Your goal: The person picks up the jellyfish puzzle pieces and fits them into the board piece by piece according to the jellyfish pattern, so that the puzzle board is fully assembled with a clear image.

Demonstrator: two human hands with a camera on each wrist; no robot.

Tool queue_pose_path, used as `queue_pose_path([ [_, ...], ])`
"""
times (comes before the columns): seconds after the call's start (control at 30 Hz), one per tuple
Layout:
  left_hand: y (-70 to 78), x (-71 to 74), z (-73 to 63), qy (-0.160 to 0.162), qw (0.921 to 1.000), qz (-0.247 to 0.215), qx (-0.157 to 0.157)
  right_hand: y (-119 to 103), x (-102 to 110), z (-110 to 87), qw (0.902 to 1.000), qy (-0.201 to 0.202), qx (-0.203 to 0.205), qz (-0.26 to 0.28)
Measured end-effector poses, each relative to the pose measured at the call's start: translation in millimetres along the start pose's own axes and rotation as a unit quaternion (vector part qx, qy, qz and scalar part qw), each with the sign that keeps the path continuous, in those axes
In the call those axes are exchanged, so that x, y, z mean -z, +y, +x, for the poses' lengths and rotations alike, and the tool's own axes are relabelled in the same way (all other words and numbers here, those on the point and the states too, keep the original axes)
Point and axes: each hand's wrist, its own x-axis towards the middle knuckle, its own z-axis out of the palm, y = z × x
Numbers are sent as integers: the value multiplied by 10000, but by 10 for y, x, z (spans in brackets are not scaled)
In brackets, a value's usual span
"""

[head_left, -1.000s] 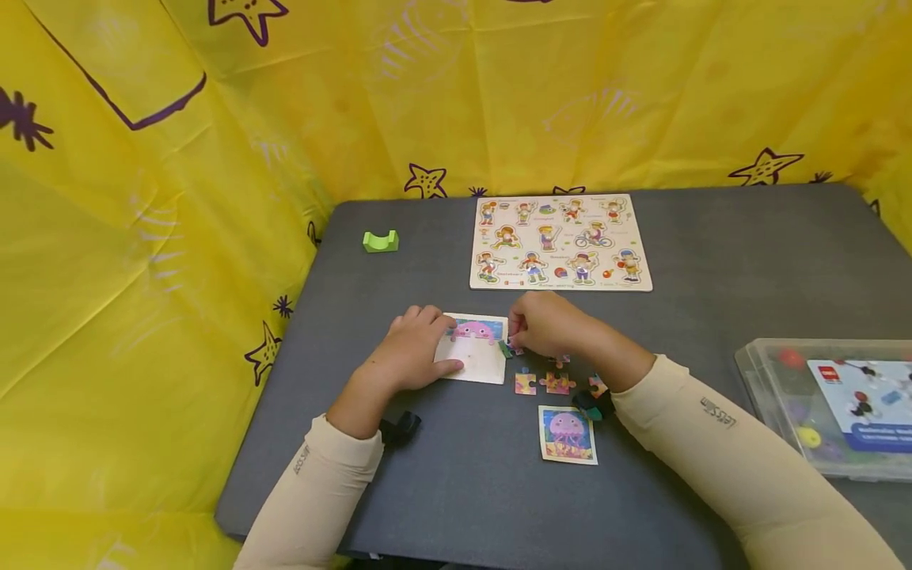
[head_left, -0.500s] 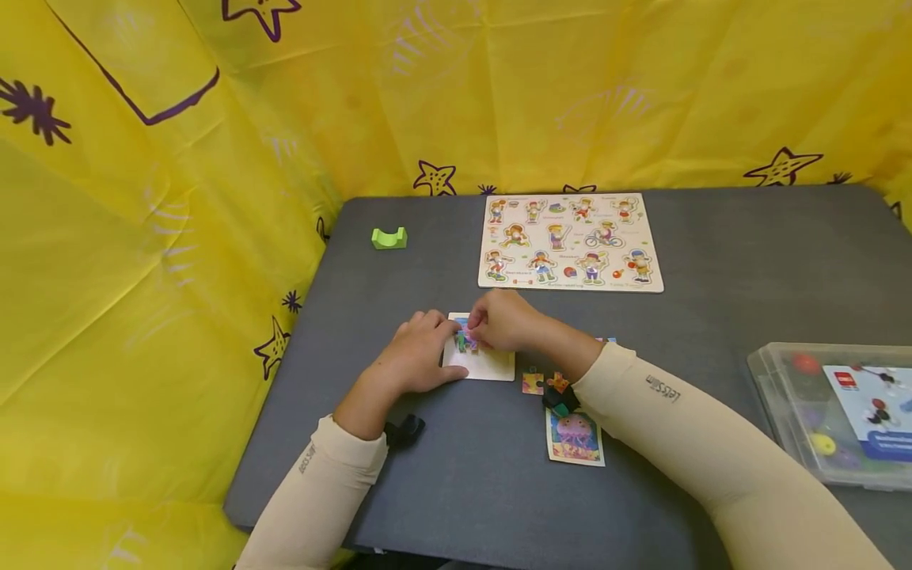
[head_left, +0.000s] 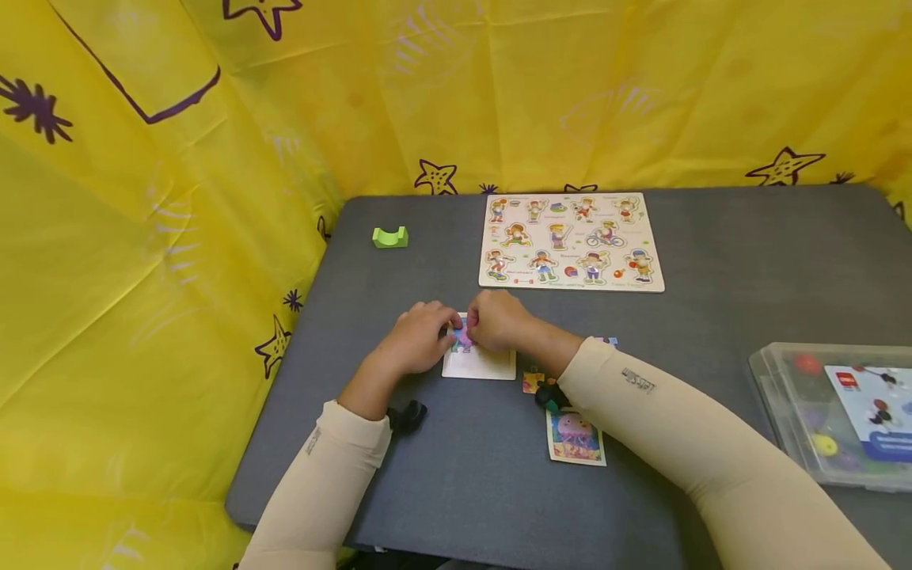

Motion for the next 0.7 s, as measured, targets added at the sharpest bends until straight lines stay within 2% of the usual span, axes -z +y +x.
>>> queue_pose_path([
  [0.2, -41, -1, 63, 25, 9999, -120, 52, -5, 59, -15, 10000, -85, 0, -5],
  [0.3, -27, -1, 79, 22, 10000, 0, -71, 48, 122, -73, 9999, 37, 114, -62],
  [0.4, -11, -7, 77, -11, 9998, -34, -209, 127, 231, -188, 9993, 29, 246, -285],
  [0.5, 0, -16, 71, -86, 9994, -201, -283, 222, 366, -345, 9968, -297, 215, -704],
  [0.6, 6, -19, 73, -201, 9989, -229, -345, 339, 480, -515, 9921, -630, -5, -1081],
  [0.7, 11, -8, 72, -313, 9987, -136, -377, 467, 537, -687, 9886, -729, -240, -1292],
])
